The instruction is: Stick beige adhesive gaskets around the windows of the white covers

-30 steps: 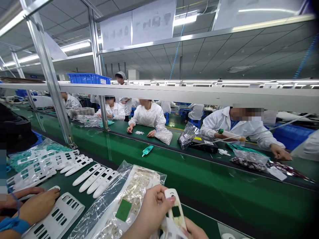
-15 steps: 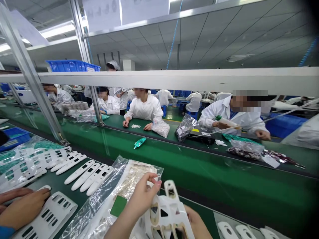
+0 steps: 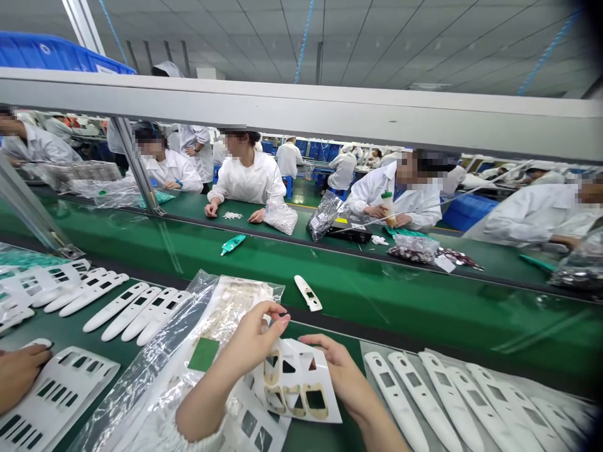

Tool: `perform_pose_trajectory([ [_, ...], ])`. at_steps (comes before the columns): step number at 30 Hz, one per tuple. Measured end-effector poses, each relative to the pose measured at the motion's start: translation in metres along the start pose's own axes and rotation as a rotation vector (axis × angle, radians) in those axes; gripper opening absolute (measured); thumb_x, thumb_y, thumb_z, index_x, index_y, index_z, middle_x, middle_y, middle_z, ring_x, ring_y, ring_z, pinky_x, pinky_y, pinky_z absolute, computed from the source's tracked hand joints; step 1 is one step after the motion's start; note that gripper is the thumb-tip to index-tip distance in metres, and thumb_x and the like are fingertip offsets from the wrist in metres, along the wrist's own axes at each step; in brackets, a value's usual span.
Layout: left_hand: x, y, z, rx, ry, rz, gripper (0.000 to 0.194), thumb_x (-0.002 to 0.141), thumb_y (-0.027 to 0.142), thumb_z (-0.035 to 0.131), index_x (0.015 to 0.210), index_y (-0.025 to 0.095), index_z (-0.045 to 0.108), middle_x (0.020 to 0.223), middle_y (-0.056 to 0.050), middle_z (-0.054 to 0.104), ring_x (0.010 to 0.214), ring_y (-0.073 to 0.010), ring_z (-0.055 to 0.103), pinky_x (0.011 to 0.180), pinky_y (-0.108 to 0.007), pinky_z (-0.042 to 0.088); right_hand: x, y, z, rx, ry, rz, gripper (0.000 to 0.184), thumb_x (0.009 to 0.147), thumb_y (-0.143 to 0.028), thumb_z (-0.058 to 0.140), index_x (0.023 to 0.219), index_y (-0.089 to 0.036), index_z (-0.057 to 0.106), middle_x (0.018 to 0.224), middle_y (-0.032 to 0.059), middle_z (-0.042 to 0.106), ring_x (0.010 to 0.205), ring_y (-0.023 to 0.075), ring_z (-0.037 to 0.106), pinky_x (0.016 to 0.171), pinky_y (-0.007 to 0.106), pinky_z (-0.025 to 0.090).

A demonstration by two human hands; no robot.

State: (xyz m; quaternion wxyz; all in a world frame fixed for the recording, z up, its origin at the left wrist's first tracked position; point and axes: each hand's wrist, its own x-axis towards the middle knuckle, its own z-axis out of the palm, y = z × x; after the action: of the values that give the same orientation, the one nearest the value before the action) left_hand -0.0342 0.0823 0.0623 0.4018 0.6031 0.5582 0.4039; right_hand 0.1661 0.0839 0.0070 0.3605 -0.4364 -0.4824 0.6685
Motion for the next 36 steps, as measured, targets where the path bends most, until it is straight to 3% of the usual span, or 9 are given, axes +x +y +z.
perform_pose_trajectory([
  [5, -0.002, -0.003, 0.003, 0.049, -0.026, 0.036, 0.034, 0.086, 0.045, 0.057, 0.102, 0.016, 0.065, 0.093, -0.006, 0.064, 0.065, -0.0141, 0.053, 0.061, -0.025, 0.041, 0.002, 0.006, -0.010, -0.258, 0.054, -0.035, 0.040, 0.086, -0.048, 0.063, 0.109, -0.015, 0.063, 0.076, 0.0007, 0.069, 0.069, 0.0150, 0.066, 0.066, 0.030, 0.051],
  [8, -0.001, -0.005, 0.003, 0.064, -0.025, 0.050, 0.031, 0.086, 0.043, 0.058, 0.099, 0.016, 0.066, 0.090, -0.005, 0.064, 0.065, -0.0145, 0.052, 0.062, -0.026, 0.041, 0.021, 0.010, -0.011, -0.476, 0.143, -0.059, 0.030, 0.094, -0.040, 0.057, 0.108, -0.014, 0.062, 0.096, 0.0042, 0.068, 0.085, 0.0164, 0.067, 0.078, 0.037, 0.055],
  [13, 0.000, -0.001, -0.001, 0.084, -0.012, 0.065, 0.026, 0.084, 0.038, 0.059, 0.095, 0.016, 0.067, 0.089, -0.005, 0.064, 0.072, -0.0174, 0.056, 0.069, -0.028, 0.042, 0.081, 0.004, 0.004, -0.850, 0.420, -0.110, 0.034, 0.093, -0.034, 0.059, 0.123, -0.019, 0.058, 0.131, 0.0097, 0.056, 0.115, 0.0241, 0.058, 0.096, 0.048, 0.049],
  [18, -0.002, 0.004, -0.005, 0.115, 0.036, 0.098, 0.021, 0.083, 0.030, 0.058, 0.093, 0.015, 0.068, 0.086, -0.007, 0.066, 0.078, -0.0203, 0.059, 0.074, -0.030, 0.043, 0.121, -0.016, 0.017, -1.039, 0.581, -0.140, 0.034, 0.091, -0.034, 0.061, 0.120, -0.016, 0.059, 0.125, 0.0094, 0.060, 0.110, 0.0233, 0.061, 0.092, 0.047, 0.051],
  [23, 0.000, 0.006, -0.011, 0.104, 0.053, 0.135, 0.017, 0.079, 0.028, 0.063, 0.089, 0.016, 0.069, 0.083, -0.006, 0.067, 0.073, -0.0202, 0.058, 0.069, -0.029, 0.043, 0.128, -0.040, 0.012, -1.040, 0.688, -0.243, 0.033, 0.091, -0.033, 0.062, 0.121, -0.017, 0.059, 0.127, 0.0098, 0.059, 0.112, 0.0239, 0.059, 0.094, 0.047, 0.050],
  [27, -0.005, 0.013, -0.021, 0.058, 0.102, 0.180, 0.022, 0.091, 0.030, 0.050, 0.091, 0.016, 0.068, 0.090, -0.008, 0.066, 0.081, -0.0215, 0.060, 0.074, -0.030, 0.044, 0.097, -0.061, 0.004, -0.921, 0.602, -0.313, 0.032, 0.091, -0.038, 0.060, 0.114, -0.016, 0.061, 0.121, 0.0104, 0.062, 0.109, 0.0237, 0.061, 0.096, 0.047, 0.048],
  [30, -0.014, 0.023, -0.026, 0.031, 0.126, 0.227, 0.027, 0.096, 0.033, 0.043, 0.095, 0.017, 0.065, 0.093, -0.008, 0.064, 0.084, -0.0213, 0.059, 0.077, -0.031, 0.044, 0.041, -0.074, 0.004, -0.756, 0.417, -0.293, 0.051, 0.092, -0.058, 0.044, 0.103, -0.014, 0.067, 0.103, 0.0140, 0.071, 0.093, 0.0251, 0.069, 0.083, 0.038, 0.055],
  [32, -0.022, 0.030, -0.026, 0.023, 0.135, 0.267, 0.029, 0.098, 0.034, 0.040, 0.100, 0.018, 0.064, 0.096, -0.008, 0.063, 0.086, -0.0212, 0.058, 0.079, -0.031, 0.043, -0.004, -0.079, 0.011, -0.668, 0.330, -0.259, 0.062, 0.092, -0.066, 0.034, 0.107, -0.016, 0.068, 0.101, 0.0132, 0.073, 0.095, 0.0248, 0.069, 0.083, 0.036, 0.055],
  [36, -0.038, 0.044, -0.018, 0.020, 0.106, 0.341, 0.027, 0.098, 0.035, 0.042, 0.107, 0.019, 0.062, 0.101, -0.008, 0.060, 0.087, -0.0207, 0.056, 0.081, -0.031, 0.043, -0.077, -0.079, 0.038, -0.511, 0.243, -0.168, 0.051, 0.074, -0.060, 0.069, 0.106, -0.020, 0.069, 0.095, 0.0086, 0.074, 0.086, 0.0232, 0.069, 0.072, 0.030, 0.055],
])
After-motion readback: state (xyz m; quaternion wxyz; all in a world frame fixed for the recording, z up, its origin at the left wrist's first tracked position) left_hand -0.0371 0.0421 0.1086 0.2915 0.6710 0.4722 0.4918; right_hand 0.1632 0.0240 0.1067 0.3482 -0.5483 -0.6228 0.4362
